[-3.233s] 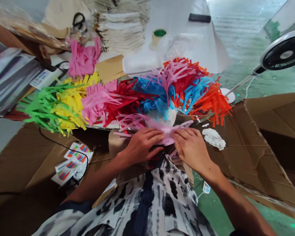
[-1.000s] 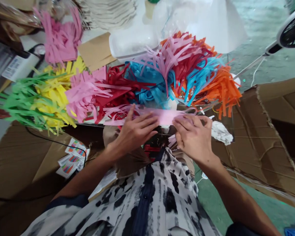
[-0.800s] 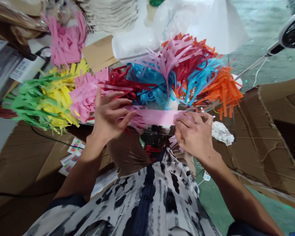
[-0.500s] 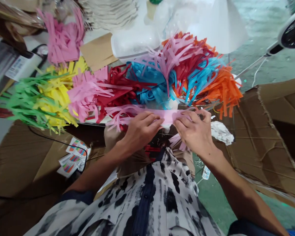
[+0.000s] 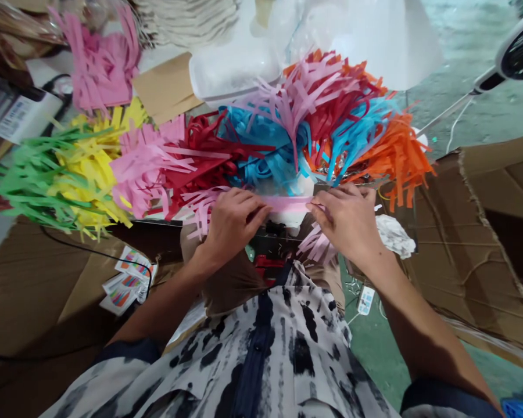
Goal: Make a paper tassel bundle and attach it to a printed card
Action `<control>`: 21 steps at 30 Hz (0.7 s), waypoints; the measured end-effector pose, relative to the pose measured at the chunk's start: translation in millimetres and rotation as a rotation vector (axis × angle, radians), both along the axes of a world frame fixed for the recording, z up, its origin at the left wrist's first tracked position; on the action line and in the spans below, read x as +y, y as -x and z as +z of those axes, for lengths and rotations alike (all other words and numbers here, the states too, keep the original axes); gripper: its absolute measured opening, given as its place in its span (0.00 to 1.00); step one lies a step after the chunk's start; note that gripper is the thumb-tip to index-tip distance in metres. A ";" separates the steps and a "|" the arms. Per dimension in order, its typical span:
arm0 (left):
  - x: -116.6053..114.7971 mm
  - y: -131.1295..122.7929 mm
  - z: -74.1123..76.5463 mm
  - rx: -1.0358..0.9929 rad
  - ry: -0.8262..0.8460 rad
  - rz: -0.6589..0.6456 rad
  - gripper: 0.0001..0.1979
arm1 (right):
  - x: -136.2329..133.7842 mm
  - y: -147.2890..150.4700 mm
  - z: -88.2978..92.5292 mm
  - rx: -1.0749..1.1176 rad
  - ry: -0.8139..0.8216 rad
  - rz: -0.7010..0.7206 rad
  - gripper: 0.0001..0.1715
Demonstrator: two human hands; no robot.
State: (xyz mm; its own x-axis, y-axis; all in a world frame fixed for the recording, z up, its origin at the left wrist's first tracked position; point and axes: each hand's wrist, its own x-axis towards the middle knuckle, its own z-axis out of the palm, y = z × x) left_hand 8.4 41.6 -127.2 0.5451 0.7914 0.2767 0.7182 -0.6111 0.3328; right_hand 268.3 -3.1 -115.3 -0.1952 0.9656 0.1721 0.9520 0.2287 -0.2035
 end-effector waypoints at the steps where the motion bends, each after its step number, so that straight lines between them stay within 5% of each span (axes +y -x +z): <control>1: 2.0 -0.1 1.2 0.017 0.001 0.023 0.14 | 3.2 0.1 0.6 -0.021 0.019 -0.015 0.16; 11: 10.8 -8.9 -3.7 0.120 -0.071 0.094 0.10 | 17.6 3.7 -2.3 -0.199 0.073 -0.034 0.23; 16: 8.5 -13.3 -2.3 0.125 -0.151 0.125 0.09 | 9.0 16.4 2.2 -0.194 -0.041 -0.094 0.19; 21: 9.5 -16.3 -0.9 0.128 -0.297 -0.255 0.12 | -4.4 21.0 -7.2 -0.141 -0.110 0.121 0.18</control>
State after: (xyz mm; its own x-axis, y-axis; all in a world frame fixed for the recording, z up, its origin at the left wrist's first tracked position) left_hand 24.6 51.1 -128.1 0.7583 0.5220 0.3905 0.5552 -0.8311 0.0328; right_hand 247.4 -7.4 -122.6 -0.3378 0.9106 0.2382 0.9337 0.3562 -0.0375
